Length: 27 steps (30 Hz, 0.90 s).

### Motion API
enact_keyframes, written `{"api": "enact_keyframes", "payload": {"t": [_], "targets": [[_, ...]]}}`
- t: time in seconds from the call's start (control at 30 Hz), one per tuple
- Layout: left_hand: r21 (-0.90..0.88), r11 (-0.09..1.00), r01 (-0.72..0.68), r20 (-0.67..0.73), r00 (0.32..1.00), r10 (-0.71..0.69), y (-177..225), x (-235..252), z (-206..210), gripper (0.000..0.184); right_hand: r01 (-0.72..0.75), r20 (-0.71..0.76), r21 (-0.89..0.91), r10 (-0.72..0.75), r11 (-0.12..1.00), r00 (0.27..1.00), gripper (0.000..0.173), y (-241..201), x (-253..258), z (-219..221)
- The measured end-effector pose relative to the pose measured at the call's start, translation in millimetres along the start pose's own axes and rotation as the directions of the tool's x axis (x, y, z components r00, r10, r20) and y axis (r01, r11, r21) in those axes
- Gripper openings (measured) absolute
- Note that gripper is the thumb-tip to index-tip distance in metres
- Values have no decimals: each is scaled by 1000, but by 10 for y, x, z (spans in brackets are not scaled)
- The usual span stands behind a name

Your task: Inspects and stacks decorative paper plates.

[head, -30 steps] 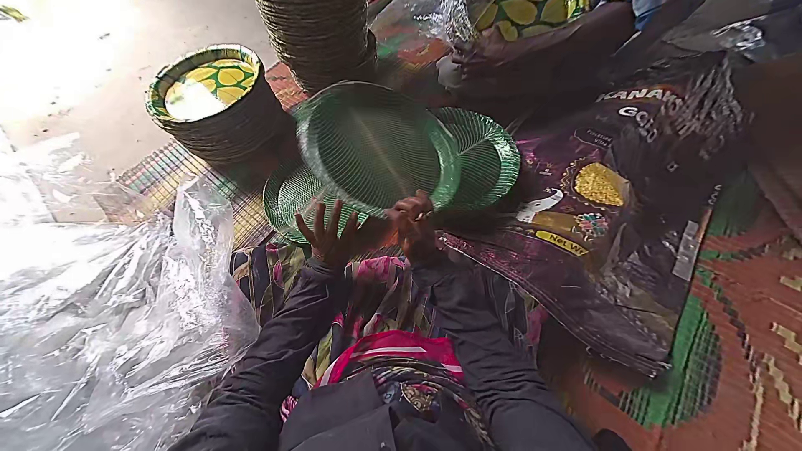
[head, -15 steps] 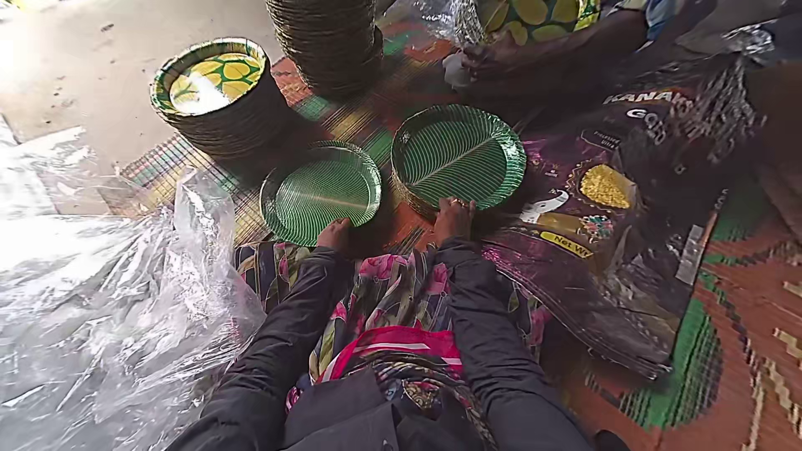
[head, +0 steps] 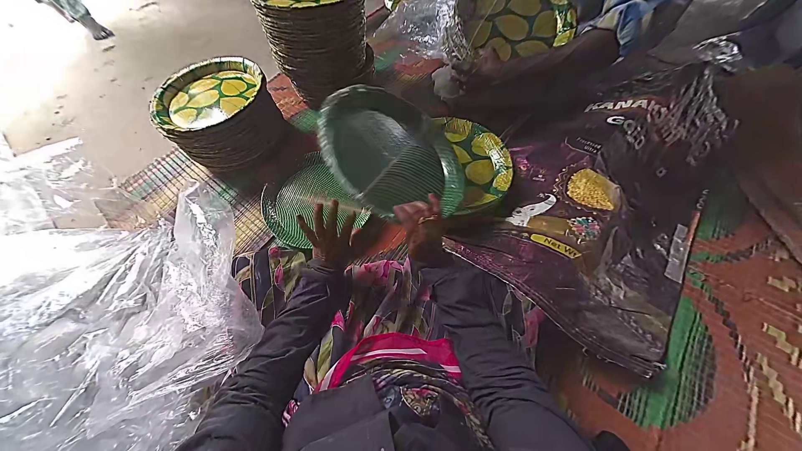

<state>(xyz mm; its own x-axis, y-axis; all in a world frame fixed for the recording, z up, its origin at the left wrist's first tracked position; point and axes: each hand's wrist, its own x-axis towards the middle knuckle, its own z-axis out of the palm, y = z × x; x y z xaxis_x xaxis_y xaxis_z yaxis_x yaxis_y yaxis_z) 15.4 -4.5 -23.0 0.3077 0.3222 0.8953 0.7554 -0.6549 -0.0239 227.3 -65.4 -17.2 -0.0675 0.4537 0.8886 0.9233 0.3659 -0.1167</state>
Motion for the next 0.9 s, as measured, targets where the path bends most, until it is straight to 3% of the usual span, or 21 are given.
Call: {"api": "enact_keyframes", "payload": {"t": [0.1,0.17,0.2,0.23,0.3,0.33,0.37,0.43,0.57,0.67,0.77,0.83,0.9], "targets": [[29,995,-98,49,994,96,98,16,-37,18,18,267,95,-43,995,963,37,-171,24,107],[-5,1000,28,325,946,-24,98,22,-72,14,-92,317,-70,109,993,942,45,-126,-7,196],[35,991,126,525,842,-126,49,42,-88,17,-169,339,-169,218,971,915,48,-53,-15,201],[116,969,217,694,680,-236,-15,70,-82,22,-274,375,-256,356,927,856,53,28,8,154],[319,890,325,863,289,-415,-144,99,6,31,-447,474,-440,624,779,621,64,196,89,-19],[359,860,361,877,183,-443,-197,68,78,34,-491,504,-505,704,710,500,63,287,101,-91],[371,848,378,882,141,-449,-223,47,130,37,-503,535,-550,743,667,401,58,365,96,-138],[309,861,404,908,144,-394,-227,68,148,38,-477,560,-596,760,646,330,45,426,88,-138],[101,890,444,949,227,-221,-170,69,172,40,-479,555,-607,770,634,315,35,368,207,-88],[45,899,435,944,277,-181,-200,23,191,40,-517,547,-556,755,651,362,39,397,238,-155],[-20,872,490,929,331,-164,-252,-107,288,41,-538,528,-489,724,687,444,58,449,241,-283],[-46,868,495,910,380,-168,-273,-219,370,55,-545,545,-438,693,715,471,58,469,244,-335],[-63,877,476,851,485,-202,-213,-226,319,78,-537,483,-377,655,754,581,48,471,191,-344]]}}
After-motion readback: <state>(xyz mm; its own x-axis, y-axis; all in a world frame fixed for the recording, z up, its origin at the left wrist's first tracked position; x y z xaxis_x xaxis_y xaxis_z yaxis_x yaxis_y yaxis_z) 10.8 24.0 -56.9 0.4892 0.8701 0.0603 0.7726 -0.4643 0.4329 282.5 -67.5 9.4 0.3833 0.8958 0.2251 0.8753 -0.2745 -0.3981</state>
